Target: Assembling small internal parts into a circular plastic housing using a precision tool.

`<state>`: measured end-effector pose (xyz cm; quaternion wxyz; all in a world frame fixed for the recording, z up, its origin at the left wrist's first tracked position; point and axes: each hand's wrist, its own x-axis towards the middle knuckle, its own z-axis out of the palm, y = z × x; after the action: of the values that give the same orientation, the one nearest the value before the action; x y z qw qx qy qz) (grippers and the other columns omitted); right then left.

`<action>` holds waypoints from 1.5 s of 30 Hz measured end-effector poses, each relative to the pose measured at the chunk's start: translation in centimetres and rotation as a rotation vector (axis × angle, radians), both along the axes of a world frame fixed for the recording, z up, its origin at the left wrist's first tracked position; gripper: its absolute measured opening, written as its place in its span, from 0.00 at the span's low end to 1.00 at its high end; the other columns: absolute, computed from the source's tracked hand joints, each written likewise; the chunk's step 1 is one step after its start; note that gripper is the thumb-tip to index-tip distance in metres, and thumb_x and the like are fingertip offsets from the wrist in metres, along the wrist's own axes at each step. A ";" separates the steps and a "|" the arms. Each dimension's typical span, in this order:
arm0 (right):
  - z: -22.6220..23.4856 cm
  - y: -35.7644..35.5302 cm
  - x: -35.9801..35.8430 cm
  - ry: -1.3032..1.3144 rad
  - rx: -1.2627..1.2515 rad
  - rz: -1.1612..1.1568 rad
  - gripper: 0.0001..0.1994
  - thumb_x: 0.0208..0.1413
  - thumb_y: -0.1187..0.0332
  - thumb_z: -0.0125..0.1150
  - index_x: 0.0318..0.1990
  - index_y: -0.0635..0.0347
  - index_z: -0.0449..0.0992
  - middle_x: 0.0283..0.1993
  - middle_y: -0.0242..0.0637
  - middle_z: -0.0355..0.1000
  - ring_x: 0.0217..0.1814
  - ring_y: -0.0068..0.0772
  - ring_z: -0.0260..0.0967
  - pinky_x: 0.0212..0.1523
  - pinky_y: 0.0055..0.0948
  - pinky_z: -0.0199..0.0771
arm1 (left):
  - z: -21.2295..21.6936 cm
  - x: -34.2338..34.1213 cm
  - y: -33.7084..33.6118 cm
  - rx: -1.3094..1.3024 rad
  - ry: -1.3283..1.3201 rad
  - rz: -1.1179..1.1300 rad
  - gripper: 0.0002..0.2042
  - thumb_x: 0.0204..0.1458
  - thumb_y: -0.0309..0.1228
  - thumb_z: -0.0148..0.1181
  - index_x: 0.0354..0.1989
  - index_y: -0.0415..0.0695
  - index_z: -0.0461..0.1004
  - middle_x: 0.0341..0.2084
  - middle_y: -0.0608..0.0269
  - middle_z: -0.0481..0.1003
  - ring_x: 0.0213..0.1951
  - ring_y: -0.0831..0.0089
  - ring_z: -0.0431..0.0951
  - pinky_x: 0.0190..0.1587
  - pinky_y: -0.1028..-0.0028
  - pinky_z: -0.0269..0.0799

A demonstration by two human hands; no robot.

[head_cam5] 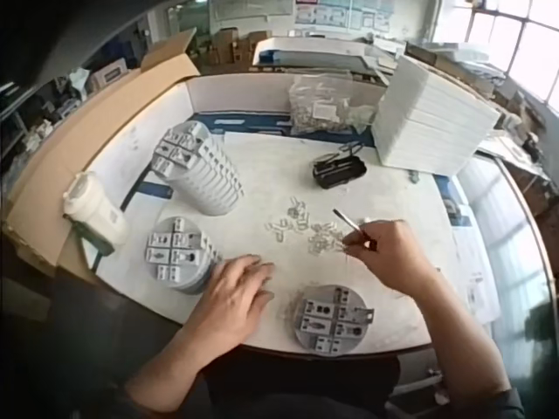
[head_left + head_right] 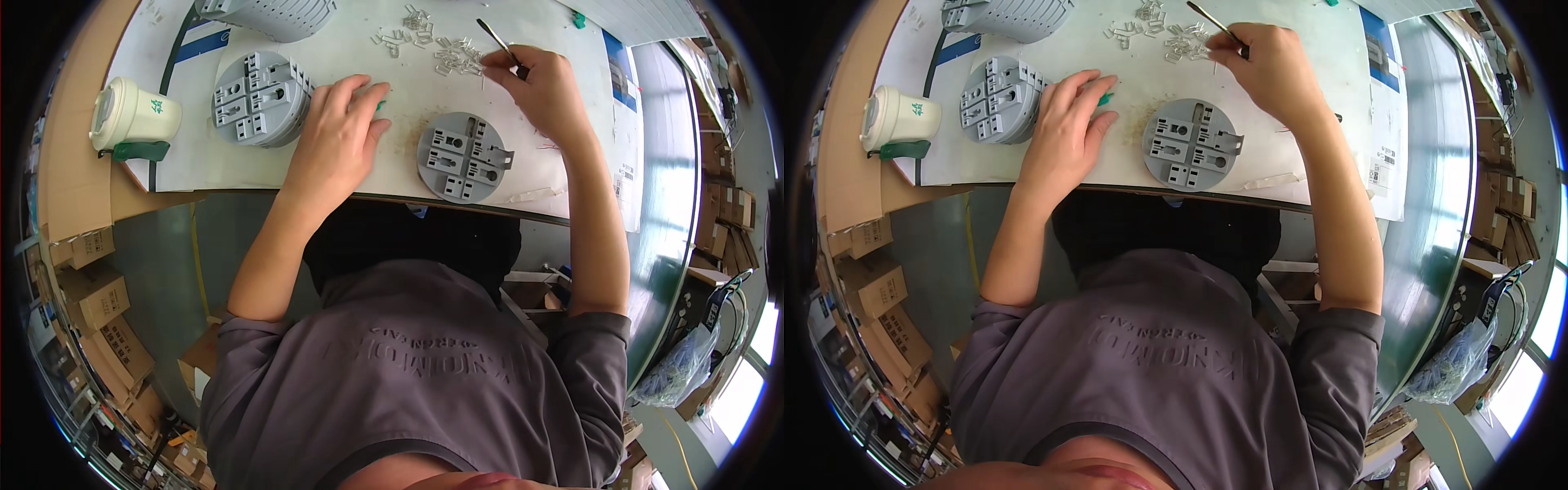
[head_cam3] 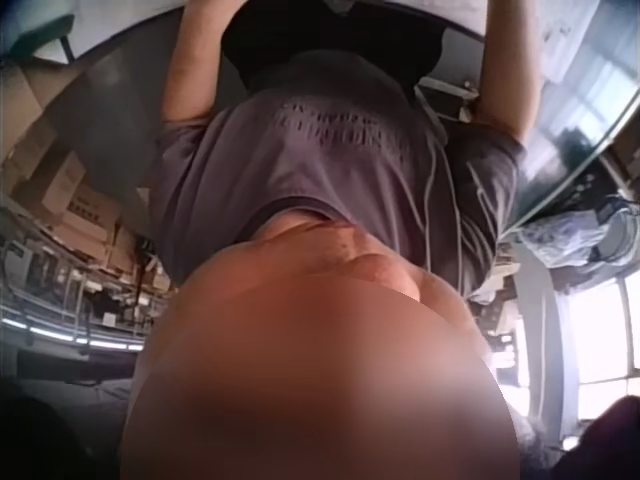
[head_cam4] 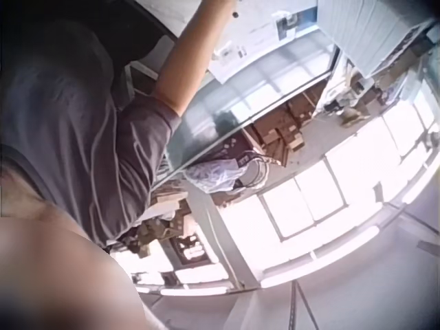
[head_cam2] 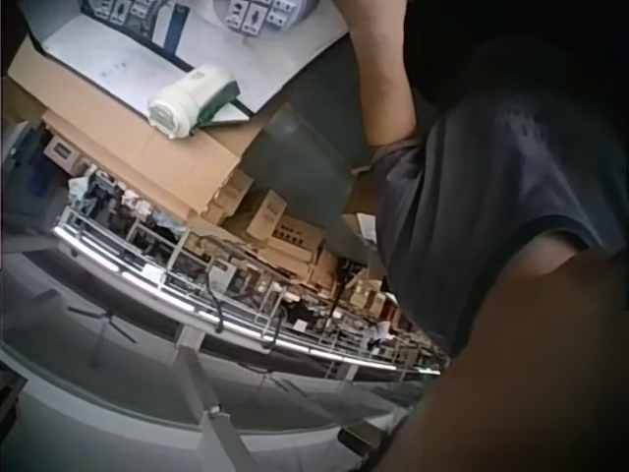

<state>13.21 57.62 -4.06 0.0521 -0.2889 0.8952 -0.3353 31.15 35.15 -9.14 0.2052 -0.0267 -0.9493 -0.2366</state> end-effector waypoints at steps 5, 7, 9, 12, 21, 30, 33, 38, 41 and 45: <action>-1.0 0.8 -0.3 0.182 -0.024 0.066 0.08 0.62 0.70 0.72 0.46 0.61 0.89 0.32 0.31 0.82 0.25 0.22 0.68 0.29 0.24 0.69 | 0.0 -0.7 0.3 0.095 0.072 0.016 0.16 0.59 0.21 0.68 0.56 0.43 0.82 0.48 0.62 0.79 0.45 0.60 0.78 0.53 0.65 0.77; -1.5 1.1 -0.4 0.375 -0.123 0.119 0.08 0.61 0.72 0.73 0.45 0.63 0.89 0.29 0.29 0.78 0.25 0.17 0.64 0.26 0.22 0.63 | 0.4 -1.4 1.0 0.127 0.179 -0.018 0.15 0.59 0.20 0.69 0.54 0.43 0.83 0.43 0.64 0.79 0.41 0.62 0.78 0.49 0.66 0.78; -1.1 1.2 0.2 0.271 -0.124 0.099 0.07 0.60 0.73 0.73 0.45 0.64 0.88 0.29 0.30 0.78 0.24 0.17 0.64 0.26 0.22 0.63 | 0.7 -1.4 2.5 0.198 0.162 -0.054 0.15 0.58 0.21 0.69 0.54 0.43 0.83 0.41 0.65 0.78 0.40 0.63 0.78 0.48 0.67 0.78; 0.4 1.8 2.1 -0.032 -0.126 0.029 0.07 0.59 0.74 0.74 0.43 0.65 0.86 0.28 0.31 0.77 0.23 0.17 0.64 0.23 0.21 0.61 | 1.0 -1.4 4.7 0.410 0.120 -0.171 0.15 0.57 0.22 0.72 0.53 0.44 0.84 0.38 0.65 0.77 0.38 0.66 0.77 0.44 0.68 0.78; 1.7 1.4 4.8 -0.509 -0.066 -0.128 0.08 0.55 0.76 0.75 0.40 0.68 0.82 0.26 0.34 0.74 0.20 0.18 0.63 0.19 0.18 0.58 | -1.3 -1.9 5.0 0.437 0.190 -0.165 0.18 0.53 0.21 0.77 0.53 0.42 0.87 0.38 0.66 0.78 0.31 0.75 0.73 0.34 0.75 0.71; 1.5 0.9 4.6 -0.358 0.077 -0.111 0.12 0.55 0.75 0.75 0.45 0.68 0.83 0.28 0.34 0.75 0.23 0.20 0.66 0.22 0.20 0.61 | -1.1 -1.6 5.0 0.436 0.116 -0.152 0.16 0.54 0.25 0.76 0.52 0.45 0.87 0.38 0.66 0.77 0.35 0.71 0.76 0.38 0.72 0.76; 1.5 1.0 4.8 -0.284 0.146 -0.110 0.13 0.56 0.75 0.75 0.49 0.67 0.84 0.32 0.35 0.78 0.24 0.21 0.67 0.24 0.21 0.63 | -1.2 -1.7 4.9 0.444 0.105 -0.152 0.16 0.54 0.25 0.76 0.52 0.45 0.87 0.38 0.66 0.77 0.34 0.71 0.76 0.38 0.72 0.76; -1.1 4.1 8.5 0.248 0.039 0.176 0.19 0.57 0.74 0.76 0.56 0.61 0.85 0.43 0.35 0.81 0.28 0.24 0.72 0.28 0.25 0.69 | -1.2 -1.8 4.9 0.457 0.151 -0.166 0.18 0.53 0.21 0.77 0.54 0.42 0.87 0.38 0.67 0.77 0.29 0.78 0.70 0.31 0.77 0.68; -2.4 4.0 10.3 0.318 0.141 0.109 0.22 0.55 0.73 0.77 0.59 0.58 0.85 0.49 0.33 0.81 0.30 0.27 0.75 0.30 0.28 0.74 | -1.3 -2.0 4.9 0.438 0.157 -0.173 0.18 0.54 0.21 0.77 0.55 0.42 0.87 0.38 0.67 0.77 0.28 0.77 0.69 0.31 0.77 0.68; -2.7 4.0 10.9 0.285 0.129 0.049 0.24 0.53 0.72 0.78 0.59 0.56 0.85 0.53 0.33 0.81 0.31 0.29 0.78 0.33 0.29 0.77 | -0.5 -2.0 4.6 0.407 0.108 -0.179 0.17 0.55 0.23 0.76 0.53 0.42 0.86 0.37 0.66 0.78 0.28 0.74 0.72 0.33 0.74 0.71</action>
<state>24.15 61.62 -6.79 -0.0488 -0.3516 0.9058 -0.2315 29.17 39.80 -9.69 0.2352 -0.0815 -0.8635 -0.4386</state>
